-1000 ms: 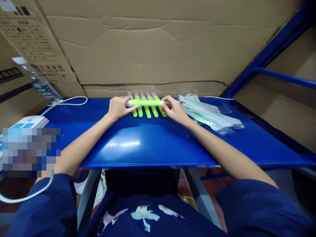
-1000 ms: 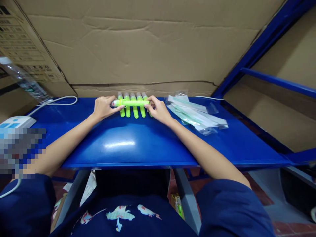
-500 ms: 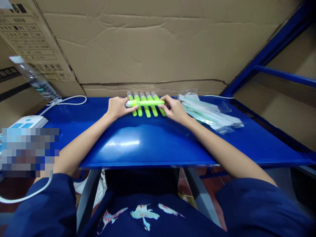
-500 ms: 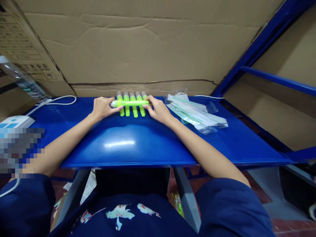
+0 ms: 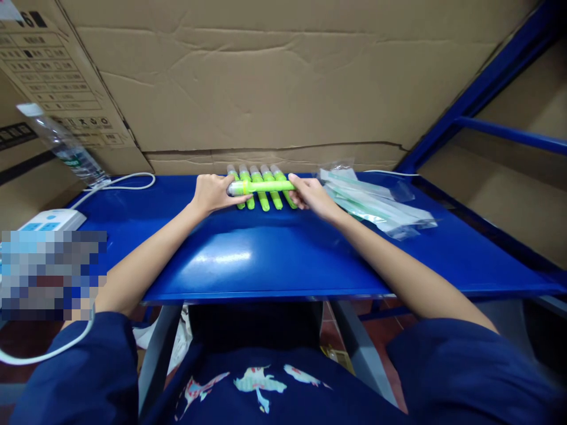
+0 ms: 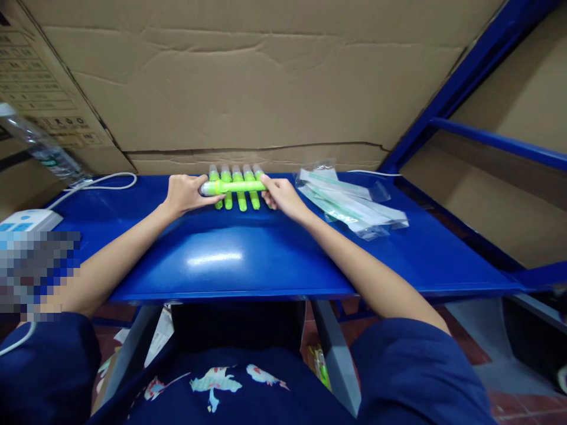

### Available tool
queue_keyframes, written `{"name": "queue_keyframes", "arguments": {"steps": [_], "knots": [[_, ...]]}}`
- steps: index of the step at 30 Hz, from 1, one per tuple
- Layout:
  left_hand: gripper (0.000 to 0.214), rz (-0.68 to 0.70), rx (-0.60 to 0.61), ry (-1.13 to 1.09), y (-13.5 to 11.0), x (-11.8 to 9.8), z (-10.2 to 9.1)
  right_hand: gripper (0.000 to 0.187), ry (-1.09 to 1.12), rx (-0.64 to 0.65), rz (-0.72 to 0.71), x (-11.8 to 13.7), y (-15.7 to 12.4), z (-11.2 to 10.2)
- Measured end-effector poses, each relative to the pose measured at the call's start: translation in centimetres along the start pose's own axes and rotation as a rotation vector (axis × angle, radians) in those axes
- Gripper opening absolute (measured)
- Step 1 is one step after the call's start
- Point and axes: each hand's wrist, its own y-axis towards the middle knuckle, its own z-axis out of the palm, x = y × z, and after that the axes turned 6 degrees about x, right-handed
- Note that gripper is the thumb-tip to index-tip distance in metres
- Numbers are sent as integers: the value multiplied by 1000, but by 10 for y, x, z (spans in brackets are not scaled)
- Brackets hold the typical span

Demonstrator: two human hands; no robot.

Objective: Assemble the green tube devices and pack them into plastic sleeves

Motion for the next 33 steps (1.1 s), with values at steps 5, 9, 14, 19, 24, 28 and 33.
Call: {"name": "queue_keyframes", "arguments": {"steps": [5,9,14,19,24,28,33], "knots": [[84,-86,130,55,1,-4,-4,38,-695,-96,-362,-1,-6,-4],[86,-68,178,56,0,-7,-5,33,-874,-56,-317,-3,-7,-4],[79,-76,123,25,-1,-7,-4,52,-363,90,-47,-1,-3,3],[82,4,85,33,-1,-2,-3,55,54,298,248,0,0,4],[84,-8,81,36,0,-1,-3,41,-575,41,-168,2,-6,7],[83,-49,115,19,0,-8,-2,35,-1018,52,-206,10,-10,4],[78,-57,123,17,-2,-14,-2,36,-1025,187,-1,21,-11,0]]}}
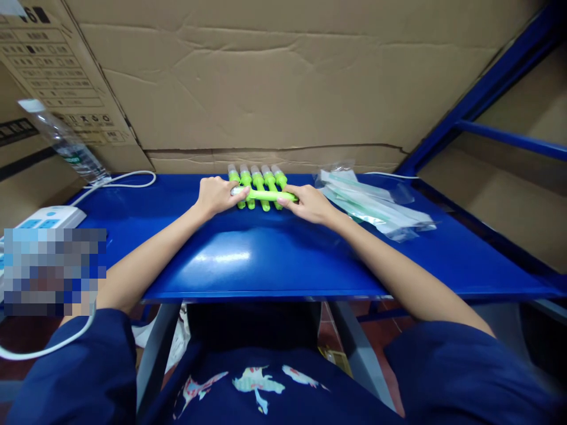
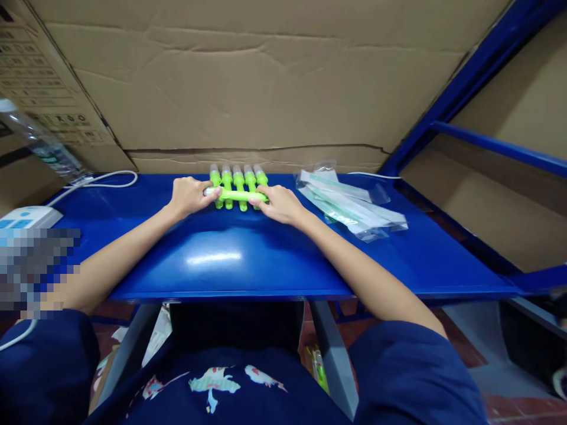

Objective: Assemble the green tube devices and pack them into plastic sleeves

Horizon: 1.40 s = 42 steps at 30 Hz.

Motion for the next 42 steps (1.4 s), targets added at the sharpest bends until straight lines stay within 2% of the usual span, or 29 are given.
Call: {"name": "queue_keyframes", "arguments": {"steps": [2,7,10,12,15,18,23,25,27,29,31,36,39,42], "knots": [[75,11,-13,9,-1,-2,0,37,-32,24,-32,1,0,2],[72,34,-69,-16,-6,-14,-1,41,-133,-159,-178,12,1,20],[70,83,-66,-53,-9,-21,-4,32,-122,-181,-211,17,1,26],[71,126,-78,-99,-9,-21,-6,27,-125,-193,-206,15,2,25],[73,177,-163,-181,-8,-14,-7,26,-110,-245,-165,2,6,19],[71,129,-210,-221,-3,0,-4,28,-61,-306,-46,-22,11,13],[69,-9,-128,-209,6,27,13,34,38,-409,236,-65,19,5],[70,-55,-103,-201,8,35,19,39,88,-369,332,-76,22,5],[71,-78,-90,-189,10,40,24,40,152,-273,397,-82,25,9],[70,-80,-81,-176,11,43,26,36,207,-177,421,-85,29,16],[67,-53,-64,-169,11,43,27,32,238,-137,426,-85,32,26],[59,108,41,-177,9,33,26,34,256,-174,462,-83,41,45],[59,133,124,-182,8,27,26,35,283,-191,470,-83,46,52],[60,148,192,-188,8,25,28,35,298,-228,413,-80,48,58]]}}
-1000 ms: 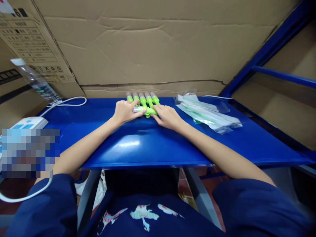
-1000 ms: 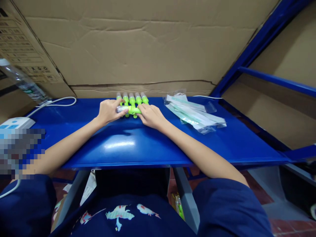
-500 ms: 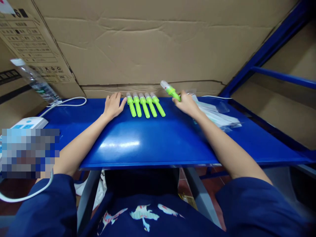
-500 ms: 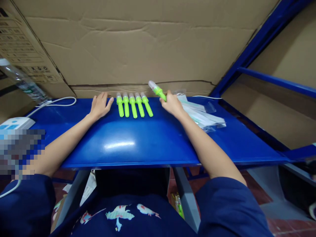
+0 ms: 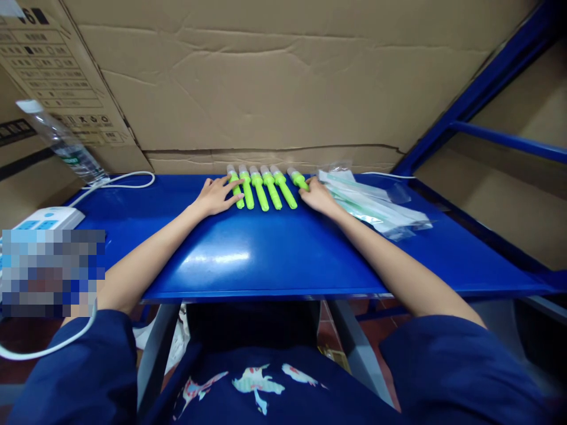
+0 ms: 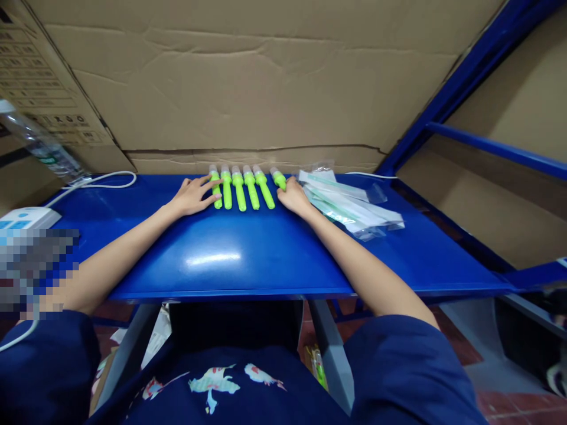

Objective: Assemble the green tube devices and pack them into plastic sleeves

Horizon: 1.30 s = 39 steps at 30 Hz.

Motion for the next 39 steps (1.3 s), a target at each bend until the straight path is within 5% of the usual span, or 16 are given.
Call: {"name": "queue_keyframes", "arguments": {"steps": [8,13,18,23,28,34,39], "knots": [[61,44,94,-115,1,14,1,35,-60,33,-197,11,-8,-3],[61,41,103,-121,1,15,1,36,-135,-193,-143,-9,-2,-29],[62,51,109,-97,1,14,2,34,-188,-131,-99,-27,2,-39],[61,56,106,-96,1,15,2,45,-201,-173,-132,-14,-5,-44],[62,49,109,-96,0,12,0,58,-83,-253,-450,27,-28,-45],[61,33,52,-156,2,14,4,50,-98,-31,-987,70,-70,-25],[76,24,-164,-701,10,7,6,42,-97,44,-1297,82,-87,-5]]}}
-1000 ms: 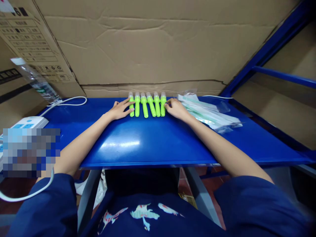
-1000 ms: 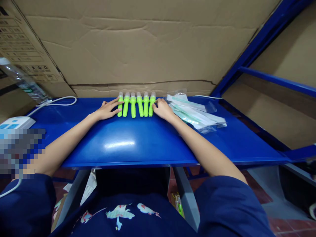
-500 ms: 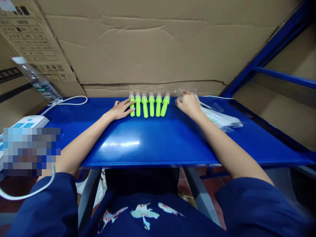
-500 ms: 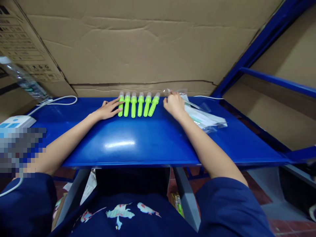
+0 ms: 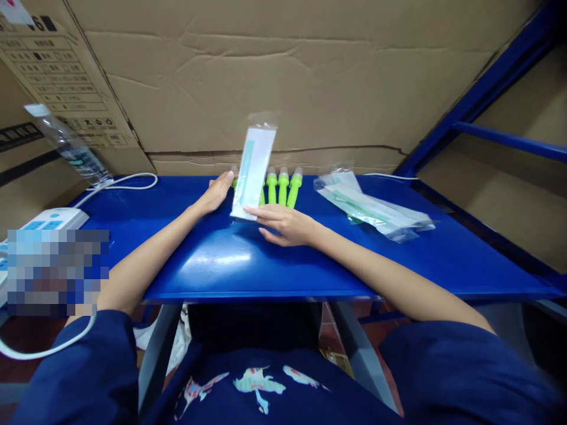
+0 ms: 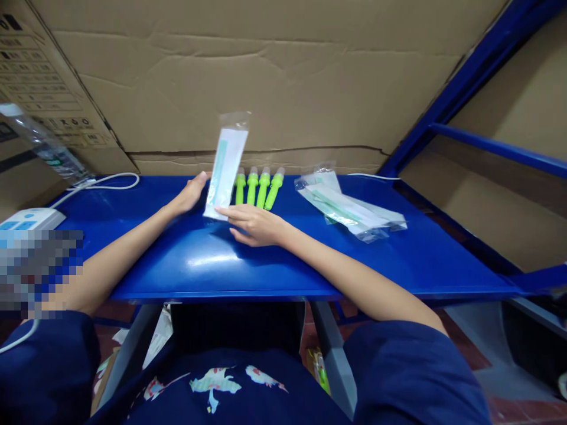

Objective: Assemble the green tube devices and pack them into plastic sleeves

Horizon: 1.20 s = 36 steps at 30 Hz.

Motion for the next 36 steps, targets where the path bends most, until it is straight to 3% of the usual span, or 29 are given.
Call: {"name": "queue_keyframes", "arguments": {"steps": [4,8,13,16,19,22,27,32,36], "knots": [[81,14,-46,-582,3,-9,6,39,-3,25,-103,5,2,6],[86,-33,-123,-723,5,-7,4,39,5,-27,-29,-1,-1,3],[86,-111,-178,-739,10,14,-11,29,-57,-206,328,-43,-22,-1],[77,-161,-171,-703,12,25,-21,33,-88,-173,546,-79,-40,3],[59,-202,-150,-664,11,28,-26,46,-83,-47,668,-104,-56,9],[43,-221,-104,-671,8,23,-28,50,-58,87,715,-109,-60,11],[39,-263,-83,-656,7,16,-27,48,-91,201,704,-89,-46,-3],[31,-332,-57,-611,8,16,-26,48,-97,131,719,-83,-43,-19],[17,-280,32,-480,4,11,-25,71,-165,163,726,-99,-62,-16]]}}
